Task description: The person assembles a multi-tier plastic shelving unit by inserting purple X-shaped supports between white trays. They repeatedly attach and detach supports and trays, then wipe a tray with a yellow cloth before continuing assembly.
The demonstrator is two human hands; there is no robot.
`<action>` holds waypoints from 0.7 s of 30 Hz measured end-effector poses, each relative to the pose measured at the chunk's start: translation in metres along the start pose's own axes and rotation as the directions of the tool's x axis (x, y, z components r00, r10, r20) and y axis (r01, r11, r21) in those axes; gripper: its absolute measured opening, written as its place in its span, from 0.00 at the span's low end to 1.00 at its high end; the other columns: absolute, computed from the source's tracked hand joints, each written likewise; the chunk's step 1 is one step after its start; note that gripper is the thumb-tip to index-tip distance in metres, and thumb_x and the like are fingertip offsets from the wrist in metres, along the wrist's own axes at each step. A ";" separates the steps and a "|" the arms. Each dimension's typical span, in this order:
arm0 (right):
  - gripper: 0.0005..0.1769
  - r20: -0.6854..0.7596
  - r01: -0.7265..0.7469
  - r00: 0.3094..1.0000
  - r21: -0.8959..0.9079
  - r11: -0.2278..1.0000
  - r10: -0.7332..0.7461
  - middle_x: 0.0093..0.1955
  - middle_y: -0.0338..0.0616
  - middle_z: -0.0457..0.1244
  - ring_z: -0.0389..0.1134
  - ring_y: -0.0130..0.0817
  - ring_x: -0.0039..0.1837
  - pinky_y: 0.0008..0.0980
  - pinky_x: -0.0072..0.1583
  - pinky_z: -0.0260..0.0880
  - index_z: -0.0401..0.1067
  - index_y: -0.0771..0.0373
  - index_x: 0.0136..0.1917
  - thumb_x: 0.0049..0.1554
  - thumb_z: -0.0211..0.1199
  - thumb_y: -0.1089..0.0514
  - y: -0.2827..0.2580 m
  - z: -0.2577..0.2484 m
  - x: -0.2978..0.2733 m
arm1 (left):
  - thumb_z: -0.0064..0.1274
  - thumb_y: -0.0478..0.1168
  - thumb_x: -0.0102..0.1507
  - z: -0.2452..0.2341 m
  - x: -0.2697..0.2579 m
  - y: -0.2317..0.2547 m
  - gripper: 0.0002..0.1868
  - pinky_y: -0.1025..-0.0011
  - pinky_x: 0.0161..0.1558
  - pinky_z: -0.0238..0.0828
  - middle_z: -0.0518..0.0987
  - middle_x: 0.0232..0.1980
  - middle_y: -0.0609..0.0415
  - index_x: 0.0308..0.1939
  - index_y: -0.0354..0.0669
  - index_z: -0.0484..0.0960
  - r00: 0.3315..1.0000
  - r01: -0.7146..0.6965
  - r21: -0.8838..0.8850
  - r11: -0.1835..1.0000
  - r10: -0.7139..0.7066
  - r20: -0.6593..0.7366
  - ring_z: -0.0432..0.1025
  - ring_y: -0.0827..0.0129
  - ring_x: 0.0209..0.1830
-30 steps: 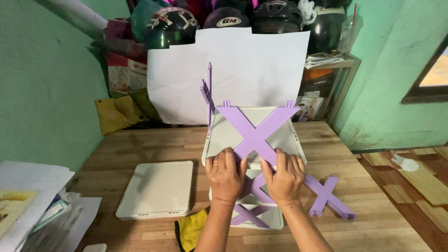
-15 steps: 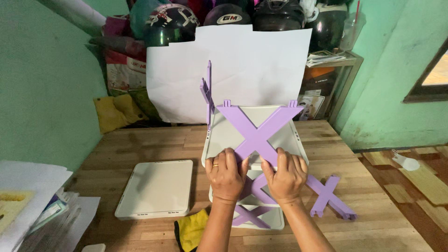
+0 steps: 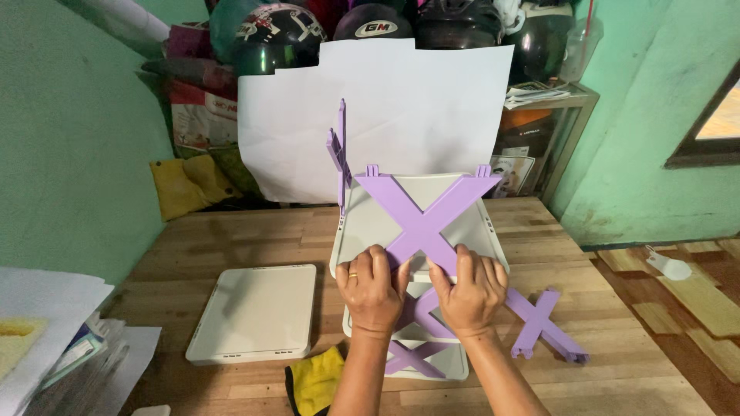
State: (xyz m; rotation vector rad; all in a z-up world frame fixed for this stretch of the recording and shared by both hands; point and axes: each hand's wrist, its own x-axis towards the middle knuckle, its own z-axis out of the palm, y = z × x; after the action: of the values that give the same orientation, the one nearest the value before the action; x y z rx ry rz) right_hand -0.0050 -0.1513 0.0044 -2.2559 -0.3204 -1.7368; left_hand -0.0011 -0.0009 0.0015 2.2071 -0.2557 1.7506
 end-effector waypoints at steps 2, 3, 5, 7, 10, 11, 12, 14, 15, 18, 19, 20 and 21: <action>0.24 -0.001 -0.001 1.000 -0.004 1.000 0.001 0.41 0.45 0.65 0.66 0.42 0.44 0.40 0.53 0.62 0.72 0.68 0.53 0.59 0.67 0.43 0.000 0.000 -0.001 | 0.58 0.54 0.64 -0.001 0.001 0.001 0.25 0.60 0.47 0.64 0.78 0.42 0.45 0.48 0.32 0.79 1.000 0.000 0.001 1.000 0.000 -0.003 0.72 0.57 0.38; 0.24 -0.005 0.002 1.000 -0.009 1.000 -0.002 0.41 0.45 0.65 0.66 0.42 0.44 0.40 0.54 0.62 0.72 0.68 0.53 0.59 0.67 0.43 0.000 0.000 -0.001 | 0.58 0.54 0.64 -0.001 0.002 0.001 0.26 0.60 0.47 0.64 0.78 0.42 0.46 0.48 0.32 0.79 1.000 0.000 0.003 1.000 0.000 -0.007 0.72 0.58 0.39; 0.25 -0.013 0.001 1.000 -0.007 1.000 -0.001 0.41 0.46 0.65 0.66 0.43 0.44 0.41 0.54 0.62 0.72 0.68 0.53 0.59 0.67 0.43 0.000 0.001 -0.001 | 0.58 0.55 0.64 -0.002 0.004 0.002 0.26 0.60 0.47 0.64 0.77 0.41 0.46 0.48 0.32 0.79 1.000 0.006 -0.002 1.000 -0.006 -0.010 0.71 0.57 0.37; 0.25 -0.019 -0.005 1.000 0.006 1.000 0.005 0.41 0.47 0.65 0.66 0.44 0.44 0.41 0.53 0.62 0.71 0.68 0.53 0.58 0.67 0.42 0.000 0.003 -0.002 | 0.59 0.56 0.63 -0.001 0.005 0.003 0.26 0.59 0.45 0.63 0.76 0.39 0.46 0.47 0.34 0.79 1.000 0.020 0.008 1.000 -0.020 0.002 0.70 0.57 0.36; 0.26 -0.041 -0.073 0.996 0.028 0.997 0.074 0.41 0.49 0.65 0.66 0.47 0.45 0.43 0.55 0.63 0.71 0.68 0.54 0.59 0.67 0.42 0.000 0.006 -0.004 | 0.60 0.58 0.62 0.003 0.005 0.003 0.27 0.59 0.43 0.62 0.74 0.36 0.47 0.47 0.35 0.79 0.998 0.047 0.025 0.999 -0.047 0.031 0.69 0.56 0.33; 0.26 -0.036 -0.070 0.997 0.034 0.997 0.072 0.41 0.49 0.65 0.66 0.47 0.45 0.44 0.55 0.63 0.71 0.68 0.54 0.59 0.67 0.42 0.000 0.006 -0.005 | 0.60 0.58 0.63 0.003 0.004 0.003 0.27 0.59 0.43 0.62 0.74 0.37 0.47 0.48 0.35 0.79 0.998 0.051 0.017 0.999 -0.051 0.035 0.69 0.57 0.34; 0.26 -0.031 -0.067 0.997 0.039 0.997 0.069 0.41 0.50 0.65 0.66 0.48 0.45 0.45 0.55 0.63 0.71 0.68 0.54 0.59 0.67 0.42 0.000 0.004 -0.006 | 0.60 0.58 0.63 0.002 0.003 0.003 0.27 0.59 0.44 0.62 0.74 0.37 0.47 0.48 0.36 0.79 0.998 0.055 0.008 0.998 -0.055 0.038 0.69 0.57 0.34; 0.26 -0.034 -0.069 0.997 0.055 0.996 0.071 0.42 0.51 0.65 0.66 0.49 0.46 0.45 0.55 0.64 0.71 0.68 0.54 0.59 0.66 0.42 -0.002 0.006 -0.002 | 0.60 0.58 0.62 0.003 0.005 0.001 0.28 0.58 0.44 0.62 0.74 0.37 0.47 0.48 0.35 0.79 0.998 0.055 0.020 0.998 -0.055 0.025 0.69 0.57 0.34; 0.26 -0.029 -0.077 0.997 0.061 0.995 0.078 0.42 0.51 0.65 0.66 0.49 0.46 0.46 0.55 0.64 0.71 0.68 0.54 0.59 0.66 0.42 -0.003 0.004 -0.002 | 0.60 0.59 0.62 0.003 0.004 0.002 0.28 0.58 0.44 0.62 0.75 0.37 0.48 0.48 0.35 0.79 0.998 0.057 0.023 0.998 -0.057 0.024 0.69 0.57 0.34; 0.26 -0.005 -0.090 0.996 0.083 0.992 0.090 0.43 0.52 0.65 0.66 0.50 0.47 0.46 0.54 0.64 0.71 0.68 0.54 0.58 0.67 0.42 -0.006 -0.005 0.004 | 0.59 0.59 0.62 0.002 0.002 0.003 0.27 0.58 0.47 0.62 0.75 0.39 0.47 0.47 0.36 0.78 0.999 0.050 0.002 0.999 -0.050 0.009 0.69 0.56 0.36; 0.26 0.005 -0.094 0.996 0.094 0.991 0.094 0.43 0.52 0.65 0.66 0.51 0.47 0.47 0.54 0.65 0.71 0.68 0.54 0.58 0.67 0.42 -0.008 -0.008 0.006 | 0.59 0.58 0.62 0.001 0.002 0.003 0.27 0.57 0.47 0.62 0.75 0.39 0.47 0.47 0.36 0.78 0.998 0.061 0.000 0.998 -0.061 0.026 0.69 0.55 0.36; 0.26 0.042 -0.106 0.994 0.131 0.986 0.101 0.44 0.53 0.66 0.67 0.51 0.47 0.47 0.53 0.65 0.71 0.69 0.54 0.58 0.67 0.43 -0.009 -0.014 0.009 | 0.59 0.58 0.62 0.000 0.002 0.004 0.26 0.57 0.47 0.62 0.74 0.38 0.47 0.47 0.36 0.78 0.997 0.071 -0.002 0.997 -0.071 0.043 0.69 0.54 0.37; 0.26 0.074 -0.117 0.992 0.168 0.979 0.105 0.44 0.53 0.66 0.67 0.51 0.47 0.47 0.53 0.65 0.71 0.69 0.55 0.58 0.67 0.44 -0.010 -0.020 0.012 | 0.59 0.57 0.62 0.000 0.003 0.004 0.26 0.57 0.47 0.62 0.74 0.38 0.47 0.46 0.37 0.78 0.995 0.079 -0.004 0.997 -0.079 0.056 0.69 0.54 0.37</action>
State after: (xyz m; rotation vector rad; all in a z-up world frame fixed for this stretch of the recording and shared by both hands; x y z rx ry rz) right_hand -0.0235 -0.1492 0.0220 -2.1663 -0.3374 -1.5215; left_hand -0.0017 -0.0040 0.0052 2.2317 -0.1838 1.6470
